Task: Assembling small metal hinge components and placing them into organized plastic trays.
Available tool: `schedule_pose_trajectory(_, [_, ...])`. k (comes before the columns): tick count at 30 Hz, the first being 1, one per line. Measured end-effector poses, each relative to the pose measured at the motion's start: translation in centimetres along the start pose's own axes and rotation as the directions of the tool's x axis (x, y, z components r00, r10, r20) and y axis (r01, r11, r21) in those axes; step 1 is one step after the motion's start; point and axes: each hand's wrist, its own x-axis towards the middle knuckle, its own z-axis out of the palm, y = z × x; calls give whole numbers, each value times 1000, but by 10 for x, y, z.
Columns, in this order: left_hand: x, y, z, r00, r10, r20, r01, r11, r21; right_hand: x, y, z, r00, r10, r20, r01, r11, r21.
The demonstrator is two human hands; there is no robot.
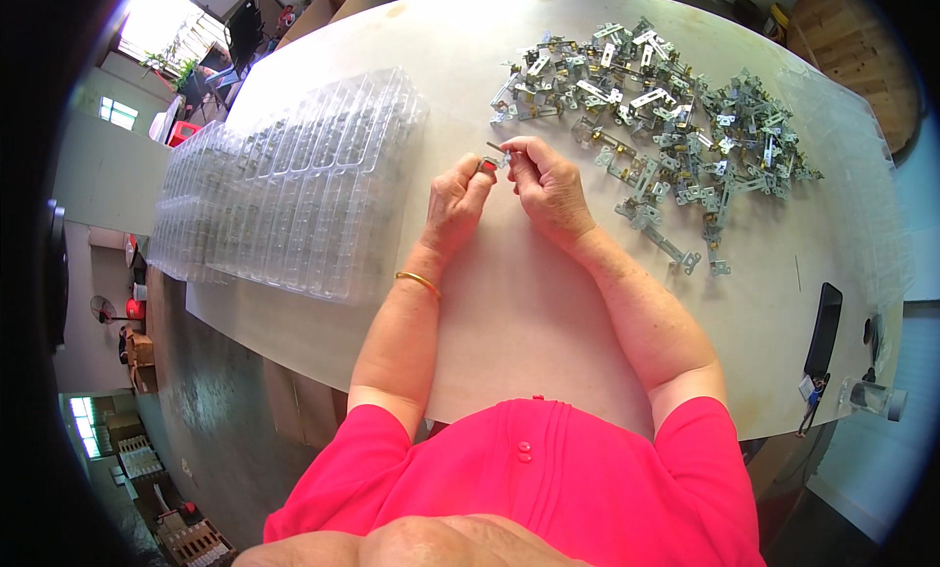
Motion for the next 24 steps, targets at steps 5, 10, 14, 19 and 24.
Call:
schedule_pose_trajectory(5, [-1,18,-1,999,-23,28,23,999,23,4,-3,-10,984,147,104,-170,950,260])
schedule_pose_trajectory(10, [-2,9,4,996,83,19,-85,988,132,9,-4,-16,963,192,190,-249,907,341])
schedule_pose_trajectory(14, [-2,5,8,987,158,7,-156,970,188,11,3,-13,970,181,162,-220,936,275])
schedule_pose_trajectory(19, [-2,2,12,958,283,36,-283,924,257,12,3,-6,992,88,94,-117,919,376])
schedule_pose_trajectory(24, [-1,7,10,964,231,-130,-177,926,335,12,4,-8,997,64,42,-75,926,371])
